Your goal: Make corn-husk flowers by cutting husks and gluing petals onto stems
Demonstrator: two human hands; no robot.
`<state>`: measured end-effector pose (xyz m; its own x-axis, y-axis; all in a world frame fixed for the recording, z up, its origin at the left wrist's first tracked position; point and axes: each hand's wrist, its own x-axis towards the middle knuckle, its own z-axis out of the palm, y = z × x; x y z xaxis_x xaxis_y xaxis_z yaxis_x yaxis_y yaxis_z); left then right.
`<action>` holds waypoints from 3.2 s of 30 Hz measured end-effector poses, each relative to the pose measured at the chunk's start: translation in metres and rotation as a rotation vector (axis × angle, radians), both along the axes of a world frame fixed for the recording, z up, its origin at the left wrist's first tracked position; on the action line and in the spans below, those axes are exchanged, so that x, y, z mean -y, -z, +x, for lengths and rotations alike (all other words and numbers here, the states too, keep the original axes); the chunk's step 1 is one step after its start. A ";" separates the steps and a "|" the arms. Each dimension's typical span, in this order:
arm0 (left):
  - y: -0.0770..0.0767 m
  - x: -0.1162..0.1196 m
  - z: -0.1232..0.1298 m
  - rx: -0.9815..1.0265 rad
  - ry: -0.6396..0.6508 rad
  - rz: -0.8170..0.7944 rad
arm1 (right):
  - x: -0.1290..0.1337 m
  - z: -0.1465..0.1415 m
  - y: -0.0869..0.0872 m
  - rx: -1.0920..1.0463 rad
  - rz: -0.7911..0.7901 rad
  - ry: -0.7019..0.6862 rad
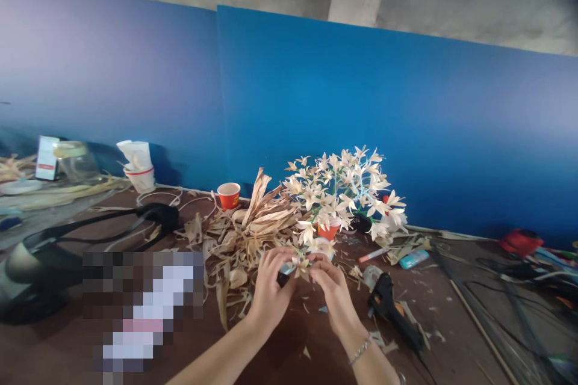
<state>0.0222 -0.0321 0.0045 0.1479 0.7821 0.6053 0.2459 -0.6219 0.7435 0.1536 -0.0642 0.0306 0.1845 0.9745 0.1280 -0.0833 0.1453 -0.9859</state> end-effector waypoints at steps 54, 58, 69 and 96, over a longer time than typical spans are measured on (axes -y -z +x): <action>-0.001 0.001 -0.003 -0.176 -0.045 0.169 | 0.018 -0.009 0.003 1.118 0.567 0.423; 0.000 0.001 -0.002 -0.154 -0.028 0.162 | 0.018 -0.009 0.004 1.119 0.579 0.414; 0.004 0.001 0.000 -0.134 0.010 0.126 | 0.019 -0.012 0.007 1.094 0.613 0.397; 0.007 -0.008 0.000 -0.032 -0.115 0.063 | 0.006 -0.013 0.011 0.378 0.194 0.165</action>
<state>0.0220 -0.0238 -0.0023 0.0795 0.7557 0.6501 0.3415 -0.6333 0.6945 0.1408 -0.0700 0.0192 0.2410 0.8873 0.3932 0.3169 0.3109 -0.8960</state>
